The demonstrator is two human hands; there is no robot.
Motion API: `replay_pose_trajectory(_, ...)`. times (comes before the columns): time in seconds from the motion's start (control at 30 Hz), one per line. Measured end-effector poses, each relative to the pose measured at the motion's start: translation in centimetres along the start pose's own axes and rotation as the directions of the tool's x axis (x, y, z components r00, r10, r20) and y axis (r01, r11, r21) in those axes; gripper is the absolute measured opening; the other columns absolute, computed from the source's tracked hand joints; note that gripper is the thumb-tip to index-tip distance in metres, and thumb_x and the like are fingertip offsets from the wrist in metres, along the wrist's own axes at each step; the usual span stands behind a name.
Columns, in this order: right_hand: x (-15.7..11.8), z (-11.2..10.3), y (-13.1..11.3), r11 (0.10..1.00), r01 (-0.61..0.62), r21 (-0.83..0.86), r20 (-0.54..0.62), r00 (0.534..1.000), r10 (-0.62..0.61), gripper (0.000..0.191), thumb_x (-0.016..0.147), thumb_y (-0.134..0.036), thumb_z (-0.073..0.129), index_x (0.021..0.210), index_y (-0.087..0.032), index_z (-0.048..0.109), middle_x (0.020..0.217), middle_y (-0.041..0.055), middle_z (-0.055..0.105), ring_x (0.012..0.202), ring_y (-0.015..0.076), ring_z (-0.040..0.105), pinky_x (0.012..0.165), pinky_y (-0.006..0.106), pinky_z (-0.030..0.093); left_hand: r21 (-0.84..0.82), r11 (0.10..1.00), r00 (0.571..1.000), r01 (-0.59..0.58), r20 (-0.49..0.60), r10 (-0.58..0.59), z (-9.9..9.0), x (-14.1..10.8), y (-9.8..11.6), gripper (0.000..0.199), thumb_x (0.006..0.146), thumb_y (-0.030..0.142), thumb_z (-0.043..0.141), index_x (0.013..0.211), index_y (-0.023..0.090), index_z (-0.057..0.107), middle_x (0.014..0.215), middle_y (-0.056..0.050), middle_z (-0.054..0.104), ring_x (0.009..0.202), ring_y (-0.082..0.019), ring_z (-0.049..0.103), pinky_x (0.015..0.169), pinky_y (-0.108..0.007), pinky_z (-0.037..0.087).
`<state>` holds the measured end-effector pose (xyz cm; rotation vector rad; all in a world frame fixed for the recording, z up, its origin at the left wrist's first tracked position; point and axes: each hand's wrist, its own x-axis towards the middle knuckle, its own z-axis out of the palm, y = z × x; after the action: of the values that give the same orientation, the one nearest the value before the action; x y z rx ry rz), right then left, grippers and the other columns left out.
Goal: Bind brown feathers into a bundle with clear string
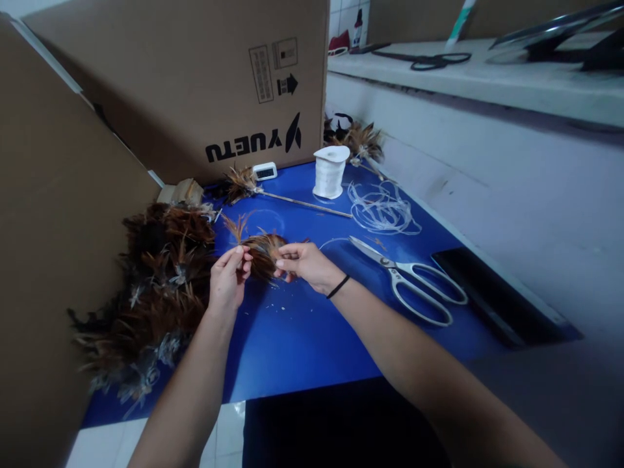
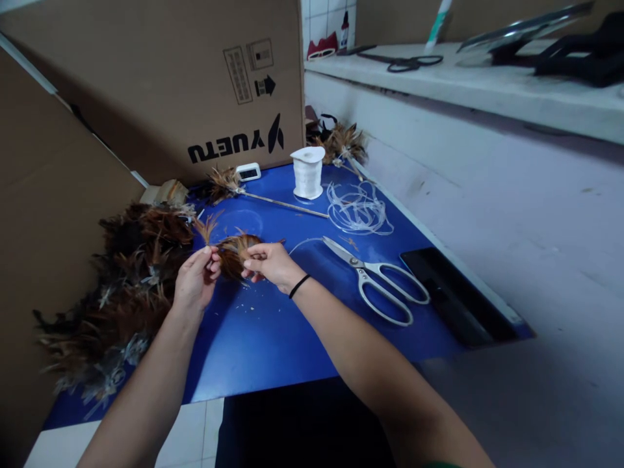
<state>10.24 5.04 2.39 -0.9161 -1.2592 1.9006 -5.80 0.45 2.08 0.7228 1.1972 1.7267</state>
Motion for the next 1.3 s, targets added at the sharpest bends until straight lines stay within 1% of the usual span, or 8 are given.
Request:
replay_pose_trajectory(0.23,-0.2,-0.1,-0.4,0.997,-0.007,0.08,-0.05,0.999,0.011,0.004,0.071,-0.013,0.064,0.074,-0.013,0.061,0.06,0.0,0.062,0.057,0.011,0.062,0.045,0.019,0.046,0.131,0.991,0.998,-0.005,0.056,-0.002,0.9,-0.8,-0.9,0.024,0.067,0.032,0.071,0.079,0.012,0.068,0.063,-0.001,0.06,0.045,-0.005,0.048,0.038,-0.016,0.03)
replay_pose_trajectory(0.37,-0.1,-0.1,-0.4,0.995,0.076,0.068,-0.058,0.996,-0.072,0.006,0.07,-0.019,0.065,0.071,-0.014,0.061,0.059,-0.001,0.061,0.053,0.0071,0.057,0.046,0.017,0.041,0.195,0.981,0.997,-0.01,0.082,-0.006,1.4,-1.3,-1.2,0.026,0.067,0.035,0.07,0.078,0.012,0.068,0.064,-0.002,0.061,0.045,-0.006,0.048,0.037,-0.016,0.031)
replay_pose_trajectory(0.47,-0.1,0.1,-0.2,0.987,0.158,0.001,-0.132,0.979,-0.157,0.007,0.066,-0.018,0.068,0.068,-0.013,0.062,0.057,-0.002,0.061,0.05,0.0053,0.052,0.046,0.017,0.038,0.204,0.979,0.996,-0.003,0.092,-0.016,1.6,-1.6,-1.4,0.027,0.067,0.037,0.07,0.079,0.013,0.067,0.067,-0.002,0.062,0.046,-0.006,0.05,0.037,-0.016,0.032)
replay_pose_trajectory(0.7,0.0,0.6,0.1,0.971,0.24,-0.006,-0.208,0.949,-0.236,0.014,0.061,-0.019,0.07,0.067,-0.014,0.058,0.054,-0.0021,0.06,0.049,0.0078,0.054,0.043,0.019,0.039,0.167,0.981,0.99,0.096,0.083,-0.111,1.9,-2.0,-1.5,0.03,0.067,0.038,0.07,0.083,0.012,0.066,0.078,-0.007,0.067,0.047,-0.009,0.056,0.037,-0.017,0.038)
replay_pose_trajectory(0.83,0.0,0.7,0.1,0.975,0.21,0.07,-0.241,0.952,-0.187,0.028,0.058,-0.017,0.071,0.082,-0.015,0.057,0.057,-0.0031,0.06,0.052,0.0104,0.058,0.044,0.02,0.043,0.18,0.979,0.99,0.097,0.08,-0.112,2.0,-2.2,-1.5,0.032,0.067,0.039,0.07,0.083,0.012,0.066,0.078,-0.007,0.068,0.047,-0.01,0.058,0.039,-0.018,0.041)
replay_pose_trajectory(0.93,-0.1,0.7,0.0,0.978,0.161,0.132,-0.195,0.972,-0.134,0.036,0.058,-0.018,0.072,0.09,-0.015,0.057,0.06,-0.0036,0.061,0.051,0.0086,0.057,0.047,0.02,0.045,0.212,0.975,0.993,0.069,0.082,-0.088,2.1,-2.3,-1.4,0.034,0.066,0.04,0.07,0.084,0.012,0.066,0.073,-0.006,0.067,0.047,-0.011,0.059,0.04,-0.02,0.044)
replay_pose_trajectory(1.13,-0.4,0.8,-0.2,0.968,0.138,0.21,-0.108,0.987,-0.118,0.023,0.056,-0.023,0.075,0.07,-0.013,0.059,0.064,-0.001,0.061,0.056,0.0083,0.058,0.05,0.02,0.047,0.264,0.964,0.992,0.001,0.124,-0.035,1.9,-2.2,-1.4,0.029,0.069,0.039,0.068,0.082,0.012,0.067,0.064,-0.004,0.066,0.049,-0.013,0.059,0.043,-0.023,0.048)
replay_pose_trajectory(1.3,-0.4,0.9,-0.2,0.963,0.172,0.208,-0.166,0.976,-0.139,0.022,0.058,-0.026,0.073,0.066,-0.014,0.056,0.065,-0.0003,0.061,0.058,0.0098,0.059,0.048,0.02,0.047,0.314,0.947,0.99,-0.071,0.137,0.029,1.7,-2.1,-1.7,0.027,0.072,0.039,0.066,0.081,0.014,0.068,0.061,-0.003,0.065,0.048,-0.014,0.059,0.043,-0.024,0.048)
